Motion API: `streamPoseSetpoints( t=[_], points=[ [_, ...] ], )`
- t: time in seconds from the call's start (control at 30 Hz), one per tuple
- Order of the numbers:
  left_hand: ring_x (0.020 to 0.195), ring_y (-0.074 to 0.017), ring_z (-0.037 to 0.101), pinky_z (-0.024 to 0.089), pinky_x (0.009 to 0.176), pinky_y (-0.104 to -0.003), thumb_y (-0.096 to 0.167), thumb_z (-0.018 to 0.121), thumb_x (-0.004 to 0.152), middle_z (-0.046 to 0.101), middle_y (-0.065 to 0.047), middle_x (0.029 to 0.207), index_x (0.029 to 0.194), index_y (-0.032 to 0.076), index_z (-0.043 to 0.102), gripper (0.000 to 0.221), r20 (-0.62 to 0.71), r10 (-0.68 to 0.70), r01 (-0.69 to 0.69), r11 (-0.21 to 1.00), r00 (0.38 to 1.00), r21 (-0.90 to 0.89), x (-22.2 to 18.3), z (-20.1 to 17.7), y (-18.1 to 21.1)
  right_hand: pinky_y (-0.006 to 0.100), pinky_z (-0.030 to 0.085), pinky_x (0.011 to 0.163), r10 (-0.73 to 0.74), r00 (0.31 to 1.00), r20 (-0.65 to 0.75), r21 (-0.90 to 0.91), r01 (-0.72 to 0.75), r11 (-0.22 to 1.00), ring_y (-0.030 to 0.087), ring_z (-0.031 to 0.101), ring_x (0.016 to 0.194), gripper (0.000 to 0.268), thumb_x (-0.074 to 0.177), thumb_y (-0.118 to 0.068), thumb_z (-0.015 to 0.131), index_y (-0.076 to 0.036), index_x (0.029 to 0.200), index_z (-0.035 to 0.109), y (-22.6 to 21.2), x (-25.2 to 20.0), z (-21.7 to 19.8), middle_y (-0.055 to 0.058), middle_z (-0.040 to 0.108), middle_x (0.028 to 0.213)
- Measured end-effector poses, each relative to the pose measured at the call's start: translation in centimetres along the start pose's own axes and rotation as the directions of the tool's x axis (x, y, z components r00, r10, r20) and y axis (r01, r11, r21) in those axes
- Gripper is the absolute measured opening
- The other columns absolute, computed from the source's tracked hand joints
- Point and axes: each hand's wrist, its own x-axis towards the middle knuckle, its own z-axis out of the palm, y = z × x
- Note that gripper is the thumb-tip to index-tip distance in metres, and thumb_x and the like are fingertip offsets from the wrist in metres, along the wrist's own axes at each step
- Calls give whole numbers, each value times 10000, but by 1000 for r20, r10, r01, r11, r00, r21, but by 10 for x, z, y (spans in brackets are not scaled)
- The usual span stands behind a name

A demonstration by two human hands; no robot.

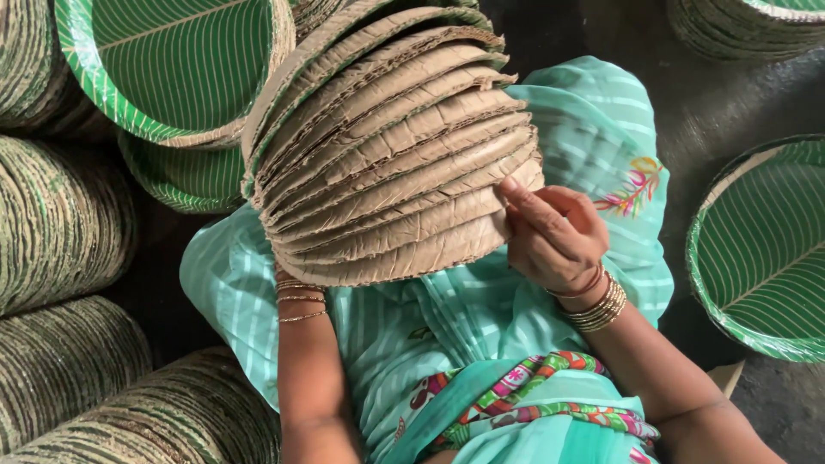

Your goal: The person sits on the floor of a plate workshop and gathers disposable areca-leaf plates into stacks. They pick up individual plates from the floor, align them into a pile held on their lap, tap the edges together, and place completed stacks onto larger piles around them.

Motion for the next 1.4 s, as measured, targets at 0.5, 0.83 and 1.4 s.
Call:
streamPoseSetpoints(
  t=[0.5, 0.83, 1.4],
  points=[
    [1373, -322, 544, 441, 1202, -493, 512, 400, 1087, 530, -126, 1538, 1507, 90, 502, 605, 35, -43, 44, 998, 998, -39, 16, -3, -30, 337, 580, 720, -24, 999, 26, 12, 24, 1000, 288, 687, 868, 228, 763, 135, 743, -9, 737, 568, 0, 1, -2, 125, 743, 1171],
    [1377, -327, 540, 439, 1203, -497, 529, 398, 1084, 528, -126, 1543, 1507, 93, 507, 618, 46, -36, 39, 996, 998, -81, 82, 53, -35, 359, 580, 712, -8, 1000, 12, 33, 7, 999, 306, 682, 855, 194, 747, 128, 699, 3, 732, 552, -2, 0, 0, 148, 735, 1183],
    [1383, -335, 535, 435, 1204, -503, 556, 394, 1078, 523, -125, 1550, 1506, 98, 516, 638, 51, 84, -69, 966, 995, -250, 117, 20, -51, 385, 556, 747, 84, 995, 53, 20, -85, 996, 308, 703, 869, 96, 851, 11, 709, 59, 928, 678, -16, 12, -14, 190, 717, 1114]
  ],
)
